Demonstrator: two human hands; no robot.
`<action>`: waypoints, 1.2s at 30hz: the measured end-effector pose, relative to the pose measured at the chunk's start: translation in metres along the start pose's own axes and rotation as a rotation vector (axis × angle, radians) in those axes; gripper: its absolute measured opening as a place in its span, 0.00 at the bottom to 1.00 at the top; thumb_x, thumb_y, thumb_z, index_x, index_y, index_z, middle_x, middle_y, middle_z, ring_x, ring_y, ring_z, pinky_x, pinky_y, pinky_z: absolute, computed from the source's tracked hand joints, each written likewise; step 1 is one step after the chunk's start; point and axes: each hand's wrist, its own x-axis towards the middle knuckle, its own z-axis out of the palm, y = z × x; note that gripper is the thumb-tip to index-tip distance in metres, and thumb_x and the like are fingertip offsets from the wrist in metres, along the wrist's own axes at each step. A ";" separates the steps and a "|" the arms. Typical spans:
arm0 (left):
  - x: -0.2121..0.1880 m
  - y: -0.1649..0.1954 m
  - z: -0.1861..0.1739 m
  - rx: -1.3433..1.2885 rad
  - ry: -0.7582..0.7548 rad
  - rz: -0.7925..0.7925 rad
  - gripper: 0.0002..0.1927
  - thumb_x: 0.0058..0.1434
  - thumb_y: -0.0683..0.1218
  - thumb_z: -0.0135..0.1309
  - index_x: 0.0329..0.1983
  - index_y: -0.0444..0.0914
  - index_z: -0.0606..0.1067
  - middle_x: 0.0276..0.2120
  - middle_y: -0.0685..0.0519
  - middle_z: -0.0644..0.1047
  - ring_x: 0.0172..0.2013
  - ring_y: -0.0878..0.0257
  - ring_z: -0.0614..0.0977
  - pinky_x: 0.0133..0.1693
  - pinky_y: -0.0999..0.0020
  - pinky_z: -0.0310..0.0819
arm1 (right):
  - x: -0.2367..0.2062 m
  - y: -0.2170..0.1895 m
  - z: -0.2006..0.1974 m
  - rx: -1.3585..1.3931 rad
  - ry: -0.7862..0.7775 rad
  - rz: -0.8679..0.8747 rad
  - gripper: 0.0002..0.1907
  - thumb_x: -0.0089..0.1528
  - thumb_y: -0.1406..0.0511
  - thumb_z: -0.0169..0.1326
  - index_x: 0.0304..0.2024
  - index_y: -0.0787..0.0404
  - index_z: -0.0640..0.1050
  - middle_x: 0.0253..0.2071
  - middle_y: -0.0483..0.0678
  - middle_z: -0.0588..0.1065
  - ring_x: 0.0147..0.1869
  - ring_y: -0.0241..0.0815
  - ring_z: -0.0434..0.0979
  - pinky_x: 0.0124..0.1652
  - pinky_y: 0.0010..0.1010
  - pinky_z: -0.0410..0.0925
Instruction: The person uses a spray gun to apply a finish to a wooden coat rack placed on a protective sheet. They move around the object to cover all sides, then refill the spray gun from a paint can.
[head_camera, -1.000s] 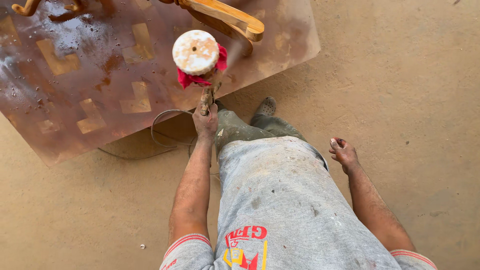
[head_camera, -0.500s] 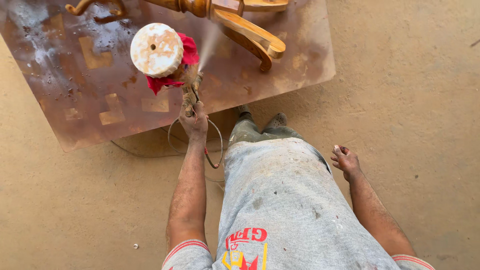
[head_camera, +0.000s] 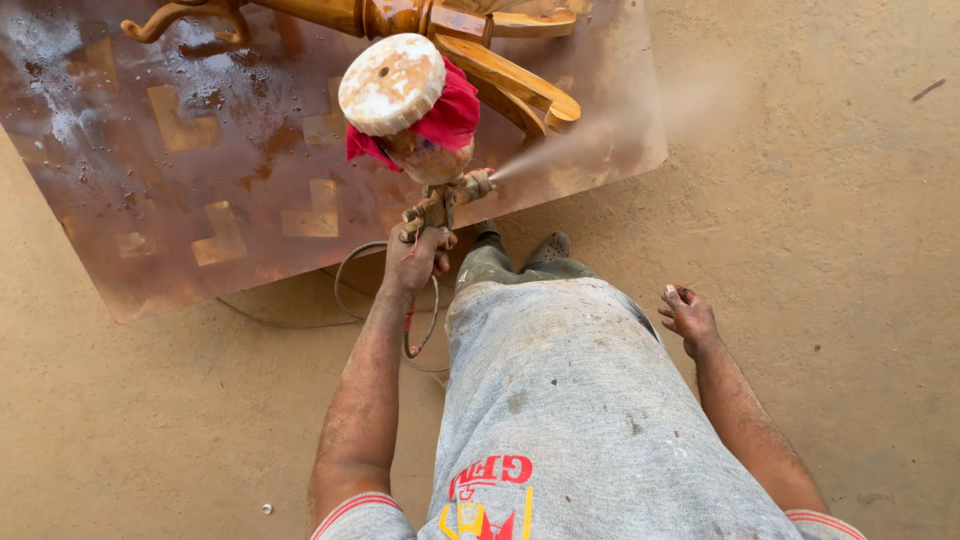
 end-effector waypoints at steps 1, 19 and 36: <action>0.002 0.003 -0.003 0.019 0.033 -0.018 0.11 0.61 0.45 0.50 0.32 0.33 0.78 0.26 0.50 0.78 0.19 0.67 0.78 0.22 0.70 0.71 | -0.002 0.000 0.001 -0.008 0.006 0.010 0.28 0.69 0.52 0.52 0.64 0.62 0.69 0.58 0.49 0.74 0.54 0.43 0.76 0.50 0.38 0.72; 0.012 -0.011 0.016 0.045 0.282 0.244 0.09 0.67 0.42 0.53 0.38 0.29 0.76 0.27 0.50 0.79 0.18 0.66 0.77 0.20 0.70 0.71 | 0.006 -0.003 -0.029 0.063 0.027 0.059 0.30 0.69 0.51 0.51 0.65 0.61 0.68 0.60 0.50 0.73 0.59 0.48 0.75 0.55 0.43 0.70; -0.108 -0.090 0.342 0.169 0.775 0.370 0.07 0.69 0.44 0.54 0.41 0.34 0.74 0.25 0.50 0.76 0.25 0.62 0.77 0.29 0.64 0.71 | 0.139 -0.098 -0.236 -0.306 -0.160 -0.245 0.27 0.69 0.53 0.55 0.64 0.64 0.73 0.53 0.51 0.77 0.51 0.41 0.78 0.45 0.35 0.71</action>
